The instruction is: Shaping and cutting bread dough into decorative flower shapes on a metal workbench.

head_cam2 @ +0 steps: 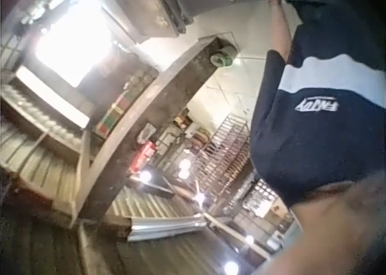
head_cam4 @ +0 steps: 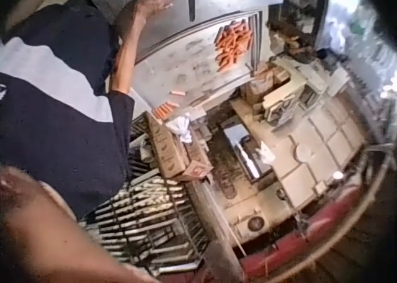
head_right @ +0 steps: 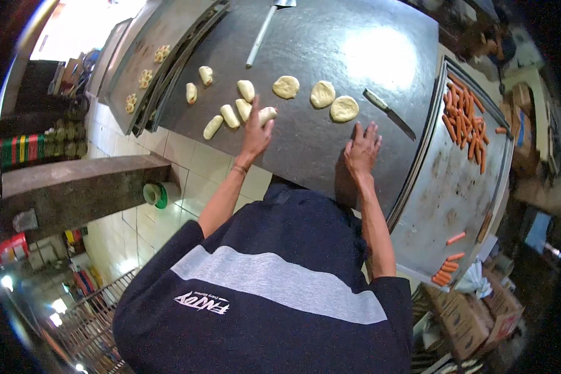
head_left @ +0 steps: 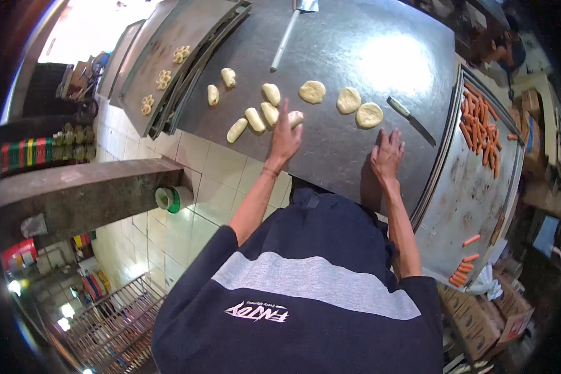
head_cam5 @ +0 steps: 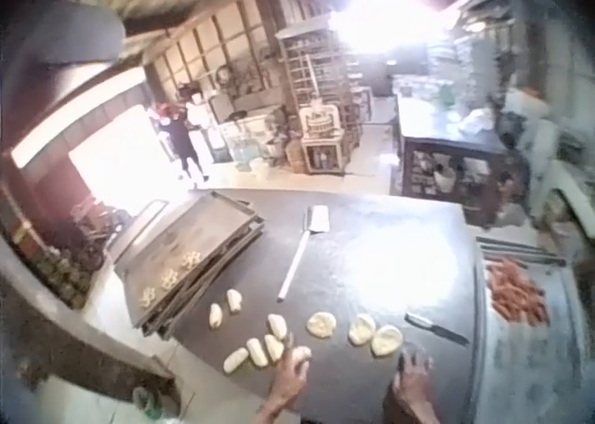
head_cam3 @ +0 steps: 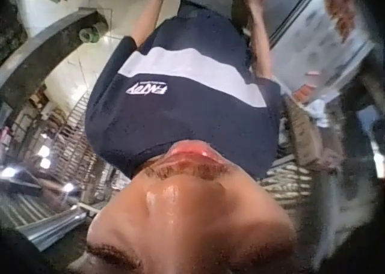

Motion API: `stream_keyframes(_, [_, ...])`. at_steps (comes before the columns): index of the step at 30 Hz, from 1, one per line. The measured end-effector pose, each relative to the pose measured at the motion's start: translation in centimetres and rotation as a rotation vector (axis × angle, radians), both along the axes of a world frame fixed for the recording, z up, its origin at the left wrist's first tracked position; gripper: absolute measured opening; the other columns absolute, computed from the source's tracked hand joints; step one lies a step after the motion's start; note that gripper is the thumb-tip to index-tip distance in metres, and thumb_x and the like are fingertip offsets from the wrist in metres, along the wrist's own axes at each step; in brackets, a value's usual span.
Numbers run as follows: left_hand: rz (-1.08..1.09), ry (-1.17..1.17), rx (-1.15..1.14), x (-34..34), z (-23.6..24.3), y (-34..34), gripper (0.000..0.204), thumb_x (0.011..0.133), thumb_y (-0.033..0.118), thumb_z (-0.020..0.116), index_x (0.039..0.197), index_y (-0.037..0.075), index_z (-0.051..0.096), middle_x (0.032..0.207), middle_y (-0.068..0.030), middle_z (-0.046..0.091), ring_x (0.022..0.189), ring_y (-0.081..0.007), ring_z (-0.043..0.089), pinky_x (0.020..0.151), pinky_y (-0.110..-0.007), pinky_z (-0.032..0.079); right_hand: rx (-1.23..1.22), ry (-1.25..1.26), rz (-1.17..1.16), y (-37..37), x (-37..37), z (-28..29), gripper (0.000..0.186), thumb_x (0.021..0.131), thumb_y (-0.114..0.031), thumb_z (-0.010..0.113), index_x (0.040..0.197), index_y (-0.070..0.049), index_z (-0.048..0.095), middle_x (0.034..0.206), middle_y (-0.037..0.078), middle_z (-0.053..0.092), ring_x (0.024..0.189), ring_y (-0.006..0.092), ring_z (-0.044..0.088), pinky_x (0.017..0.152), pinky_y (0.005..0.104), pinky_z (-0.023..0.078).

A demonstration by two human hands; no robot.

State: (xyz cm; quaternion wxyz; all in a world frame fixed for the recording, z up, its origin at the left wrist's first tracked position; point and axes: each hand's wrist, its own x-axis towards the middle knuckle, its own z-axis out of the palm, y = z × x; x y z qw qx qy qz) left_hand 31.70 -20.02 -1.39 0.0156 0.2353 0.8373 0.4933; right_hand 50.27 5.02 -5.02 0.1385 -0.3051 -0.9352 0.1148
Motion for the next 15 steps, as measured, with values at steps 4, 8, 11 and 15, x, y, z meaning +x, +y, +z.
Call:
stream_keyframes(4, [0.017, 0.007, -0.170, 3.9, 0.9, -4.3, 0.060, 0.098, 0.004, 0.060, 0.155, 0.000, 0.043, 0.160, -0.0249, 0.043, 0.153, -0.0403, 0.037, 0.125, -0.045, 0.032, -0.194, 0.064, 0.106, 1.1, -2.2, 2.8, 0.045, 0.093, -0.012, 0.062, 0.137, -0.003, 0.061, 0.142, 0.026, 0.057, 0.133, 0.0443, 0.056, 0.111, 0.0556, 0.043])
stream_keyframes(8, [-0.112, -0.126, -0.341, 6.7, 0.6, -6.8, 0.057, 0.099, 0.004, 0.057, 0.155, 0.001, 0.044, 0.161, -0.0252, 0.042, 0.153, -0.0407, 0.036, 0.126, -0.045, 0.031, -0.463, 0.255, -0.001, 4.4, -6.4, 4.3, 0.047, 0.098, -0.012, 0.057, 0.144, -0.002, 0.057, 0.141, 0.025, 0.058, 0.122, 0.0454, 0.061, 0.101, 0.0495, 0.052])
stream_keyframes(11, [-0.093, -0.148, -0.283, 6.9, 2.1, -6.9, 0.056, 0.100, 0.005, 0.055, 0.155, 0.001, 0.045, 0.161, -0.0251, 0.041, 0.154, -0.0415, 0.034, 0.127, -0.047, 0.029, -0.309, 0.311, 0.026, 6.5, -9.0, 3.5, 0.050, 0.099, -0.016, 0.057, 0.148, -0.004, 0.054, 0.142, 0.024, 0.057, 0.121, 0.0450, 0.062, 0.102, 0.0513, 0.051])
stream_keyframes(15, [-0.082, 0.039, -0.282, 2.1, 3.4, -4.9, 0.058, 0.097, 0.004, 0.055, 0.153, -0.005, 0.043, 0.158, -0.0258, 0.044, 0.152, -0.0403, 0.036, 0.127, -0.046, 0.028, -0.101, 0.040, -0.021, 6.7, -10.3, 1.9, 0.045, 0.100, -0.025, 0.058, 0.141, -0.007, 0.060, 0.138, 0.018, 0.062, 0.117, 0.0446, 0.063, 0.101, 0.0552, 0.049])
